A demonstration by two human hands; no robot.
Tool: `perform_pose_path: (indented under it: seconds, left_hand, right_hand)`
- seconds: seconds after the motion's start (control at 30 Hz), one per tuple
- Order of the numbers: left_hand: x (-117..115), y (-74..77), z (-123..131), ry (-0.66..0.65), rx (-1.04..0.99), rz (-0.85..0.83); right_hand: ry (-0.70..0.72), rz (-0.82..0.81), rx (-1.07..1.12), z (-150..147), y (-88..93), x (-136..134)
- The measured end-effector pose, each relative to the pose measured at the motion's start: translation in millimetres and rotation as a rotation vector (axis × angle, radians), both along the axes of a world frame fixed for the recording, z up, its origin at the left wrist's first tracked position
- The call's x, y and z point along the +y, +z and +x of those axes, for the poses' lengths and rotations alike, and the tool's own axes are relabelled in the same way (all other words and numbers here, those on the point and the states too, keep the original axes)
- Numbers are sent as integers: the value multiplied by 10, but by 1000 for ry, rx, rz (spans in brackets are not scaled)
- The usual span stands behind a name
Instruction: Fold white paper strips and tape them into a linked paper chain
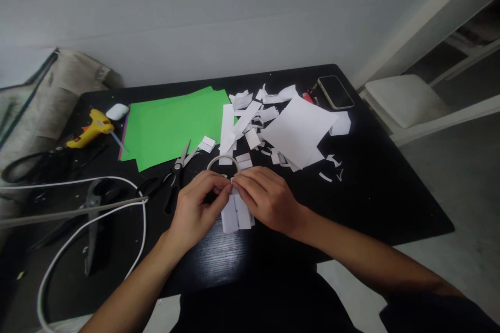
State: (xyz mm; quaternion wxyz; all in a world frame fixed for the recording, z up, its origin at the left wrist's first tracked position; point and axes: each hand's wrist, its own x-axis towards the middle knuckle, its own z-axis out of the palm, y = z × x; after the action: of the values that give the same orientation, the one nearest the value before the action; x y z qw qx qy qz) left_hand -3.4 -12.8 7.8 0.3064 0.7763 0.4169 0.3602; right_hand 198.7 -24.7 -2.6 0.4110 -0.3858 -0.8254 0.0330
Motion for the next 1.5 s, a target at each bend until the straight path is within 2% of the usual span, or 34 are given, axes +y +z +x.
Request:
perform_pose_path:
  seconds: [0.2, 0.47, 0.67, 1.03, 1.27, 1.5]
  left_hand:
    - [-6, 0, 19, 31, -24, -63]
    - [-11, -20, 3, -28, 27, 20]
    - [-12, -20, 16, -5, 5, -26]
    - [19, -49, 12, 43, -16, -107]
    - [-11, -20, 43, 50, -12, -83]
    - [-30, -34, 65, 108, -29, -143]
  right_hand:
    - [-3, -47, 32, 13, -20, 12]
    - [-17, -27, -24, 5, -24, -4]
    - [-12, -38, -44, -2, -46, 5]
    - [31, -169, 85, 16, -8, 31]
    - [-15, -74, 35, 5, -9, 14]
    - [-86, -7, -117, -23, -17, -3]
